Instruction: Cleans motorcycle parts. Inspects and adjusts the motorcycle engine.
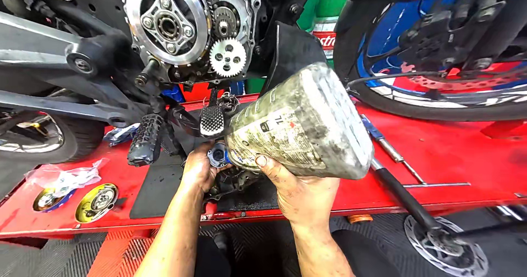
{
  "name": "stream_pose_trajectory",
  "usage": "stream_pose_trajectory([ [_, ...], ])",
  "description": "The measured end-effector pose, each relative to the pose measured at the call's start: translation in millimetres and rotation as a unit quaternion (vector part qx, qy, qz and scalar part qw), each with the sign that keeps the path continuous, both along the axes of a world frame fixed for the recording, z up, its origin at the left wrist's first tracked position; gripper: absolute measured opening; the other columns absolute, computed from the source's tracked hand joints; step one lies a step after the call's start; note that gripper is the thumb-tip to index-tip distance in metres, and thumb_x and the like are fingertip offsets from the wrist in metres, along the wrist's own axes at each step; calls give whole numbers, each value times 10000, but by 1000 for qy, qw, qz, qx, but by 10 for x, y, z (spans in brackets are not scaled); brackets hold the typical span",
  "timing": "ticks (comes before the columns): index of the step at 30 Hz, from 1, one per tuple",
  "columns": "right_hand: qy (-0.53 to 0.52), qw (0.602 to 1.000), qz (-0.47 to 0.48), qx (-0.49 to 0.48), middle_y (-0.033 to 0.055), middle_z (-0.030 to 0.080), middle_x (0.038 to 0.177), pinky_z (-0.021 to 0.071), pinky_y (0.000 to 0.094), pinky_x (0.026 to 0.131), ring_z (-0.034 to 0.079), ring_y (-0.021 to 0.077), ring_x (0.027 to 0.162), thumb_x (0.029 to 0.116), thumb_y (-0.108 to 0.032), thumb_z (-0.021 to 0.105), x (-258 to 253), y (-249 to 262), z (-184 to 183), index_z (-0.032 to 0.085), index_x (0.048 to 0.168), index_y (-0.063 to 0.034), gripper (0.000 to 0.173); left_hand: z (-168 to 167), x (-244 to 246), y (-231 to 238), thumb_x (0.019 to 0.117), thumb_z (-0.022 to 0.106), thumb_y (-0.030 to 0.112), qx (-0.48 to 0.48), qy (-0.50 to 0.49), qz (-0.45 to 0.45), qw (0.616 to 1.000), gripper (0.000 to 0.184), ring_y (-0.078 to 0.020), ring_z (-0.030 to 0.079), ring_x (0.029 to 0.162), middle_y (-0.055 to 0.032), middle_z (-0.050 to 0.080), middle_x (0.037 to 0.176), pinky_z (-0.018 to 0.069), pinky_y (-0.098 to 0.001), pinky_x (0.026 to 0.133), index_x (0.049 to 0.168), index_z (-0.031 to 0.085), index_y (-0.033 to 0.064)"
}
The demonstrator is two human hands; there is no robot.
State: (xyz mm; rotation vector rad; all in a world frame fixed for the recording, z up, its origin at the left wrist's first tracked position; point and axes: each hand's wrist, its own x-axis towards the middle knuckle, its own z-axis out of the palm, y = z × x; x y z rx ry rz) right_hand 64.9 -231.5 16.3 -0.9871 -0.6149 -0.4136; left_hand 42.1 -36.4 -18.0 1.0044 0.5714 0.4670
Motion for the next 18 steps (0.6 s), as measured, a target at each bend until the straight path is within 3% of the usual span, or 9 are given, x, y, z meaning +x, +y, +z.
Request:
stream_pose_trajectory([
  [4, -1, 999, -27, -32, 80, 753, 1022, 673, 418, 845, 755, 221, 929, 697, -32, 931, -15, -39, -9, 631, 1183, -28, 571, -36, 22, 16, 1067, 485, 311, 33, -4, 10, 999, 307, -226, 722, 831, -106, 725, 974, 625, -435, 723, 1113, 670, 71],
  [6, -3, 994, -81, -72, 43, 752, 1022, 670, 387, 857, 751, 178, 942, 681, -128, 956, -33, -46, -52, 627, 1187, -35, 610, -41, 30, 17, 1076, 487, 334, 46, -4, 15, 999, 329, -217, 714, 810, -101, 723, 972, 620, -419, 695, 1124, 681, 73],
  [8, -10, 995, -80, -51, 60, 748, 1043, 666, 403, 877, 749, 196, 960, 670, -106, 964, -34, -39, -70, 622, 1196, -25, 632, -40, 30, 14, 1077, 503, 332, 66, 2, 15, 998, 328, -217, 719, 797, -105, 725, 979, 627, -411, 673, 1132, 685, 64],
  [10, -17, 997, -66, -20, 69, 751, 1044, 667, 412, 871, 751, 213, 955, 674, -64, 953, -22, -32, -59, 626, 1196, -27, 617, -52, 24, 25, 1060, 536, 259, 84, 7, 5, 996, 266, -222, 717, 790, -115, 723, 965, 628, -412, 680, 1106, 683, 43],
  [13, -33, 997, -74, -7, 60, 746, 1060, 660, 403, 888, 745, 204, 974, 691, -54, 941, -20, -34, -51, 624, 1201, -34, 601, -89, 9, 40, 972, 573, 42, 150, 29, -10, 988, 164, -214, 710, 746, -131, 724, 924, 628, -395, 665, 1088, 684, 8],
  [18, -48, 996, -73, 8, 35, 746, 1052, 659, 378, 891, 744, 180, 972, 715, -41, 926, -10, -42, -40, 635, 1182, -54, 550, -141, 31, 66, 927, 638, 14, 325, 89, -12, 941, 149, -197, 728, 751, -105, 756, 886, 630, -402, 678, 1020, 750, 42],
])
